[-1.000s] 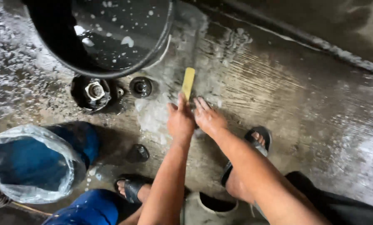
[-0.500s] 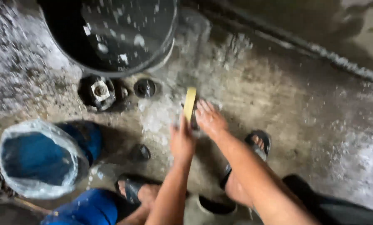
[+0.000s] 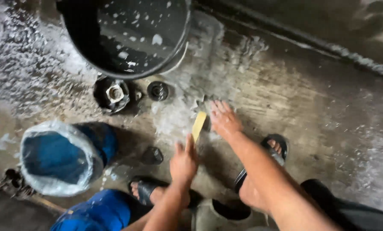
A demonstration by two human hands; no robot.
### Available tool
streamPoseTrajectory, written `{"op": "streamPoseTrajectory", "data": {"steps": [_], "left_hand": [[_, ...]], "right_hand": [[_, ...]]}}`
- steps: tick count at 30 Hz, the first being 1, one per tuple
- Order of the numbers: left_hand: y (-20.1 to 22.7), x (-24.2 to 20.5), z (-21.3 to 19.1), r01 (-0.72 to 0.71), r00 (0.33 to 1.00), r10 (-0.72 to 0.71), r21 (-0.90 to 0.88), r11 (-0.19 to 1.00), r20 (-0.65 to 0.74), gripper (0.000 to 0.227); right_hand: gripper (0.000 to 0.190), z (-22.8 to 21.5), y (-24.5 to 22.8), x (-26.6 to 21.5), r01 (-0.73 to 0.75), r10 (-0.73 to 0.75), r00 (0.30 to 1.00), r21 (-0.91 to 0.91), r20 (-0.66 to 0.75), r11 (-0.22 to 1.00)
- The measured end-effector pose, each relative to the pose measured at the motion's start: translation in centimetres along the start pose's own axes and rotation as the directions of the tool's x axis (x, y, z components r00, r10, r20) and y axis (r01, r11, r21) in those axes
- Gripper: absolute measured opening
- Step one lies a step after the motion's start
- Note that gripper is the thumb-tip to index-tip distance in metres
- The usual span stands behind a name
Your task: The person scrubs several metal mechanical parts with a brush and water, rinsing them in a bucket and placing them on the floor. The person handles a cylindrical part and a star-shaped impeller, scrubbing each thoroughly.
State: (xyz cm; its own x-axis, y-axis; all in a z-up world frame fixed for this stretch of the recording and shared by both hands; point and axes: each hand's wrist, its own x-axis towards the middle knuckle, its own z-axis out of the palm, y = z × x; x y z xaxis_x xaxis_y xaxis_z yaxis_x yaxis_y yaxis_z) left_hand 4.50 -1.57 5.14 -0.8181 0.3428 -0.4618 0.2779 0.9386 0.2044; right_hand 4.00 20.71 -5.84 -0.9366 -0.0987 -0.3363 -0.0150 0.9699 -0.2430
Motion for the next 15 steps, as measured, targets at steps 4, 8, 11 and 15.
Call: {"op": "streamPoseTrajectory", "data": {"steps": [4, 8, 11, 15], "left_hand": [[0.3, 3.5, -1.9, -0.096, 0.981, 0.118, 0.144, 0.985, -0.153, 0.054], [0.9, 1.1, -2.9, -0.194, 0.980, 0.195, 0.021, 0.981, -0.041, 0.058], [-0.5, 2.4, -2.3, -0.169, 0.984, 0.172, 0.085, 0.982, -0.040, 0.060], [0.8, 2.4, -4.5, -0.183, 0.975, 0.192, 0.079, 0.980, -0.111, 0.054]], "right_hand": [[0.053, 0.0, -0.4, -1.2, 0.014, -0.022, 0.991, -0.060, -0.132, 0.998], [0.063, 2.6, 1.6, 1.2, -0.044, 0.039, 0.983, -0.023, -0.177, 0.999], [0.064, 1.7, 0.6, -0.1, -0.041, 0.049, 0.989, 0.060, -0.138, 0.997], [0.077, -1.6, -0.6, -0.1, -0.153, 0.159, 0.983, 0.064, -0.095, 0.986]]}}
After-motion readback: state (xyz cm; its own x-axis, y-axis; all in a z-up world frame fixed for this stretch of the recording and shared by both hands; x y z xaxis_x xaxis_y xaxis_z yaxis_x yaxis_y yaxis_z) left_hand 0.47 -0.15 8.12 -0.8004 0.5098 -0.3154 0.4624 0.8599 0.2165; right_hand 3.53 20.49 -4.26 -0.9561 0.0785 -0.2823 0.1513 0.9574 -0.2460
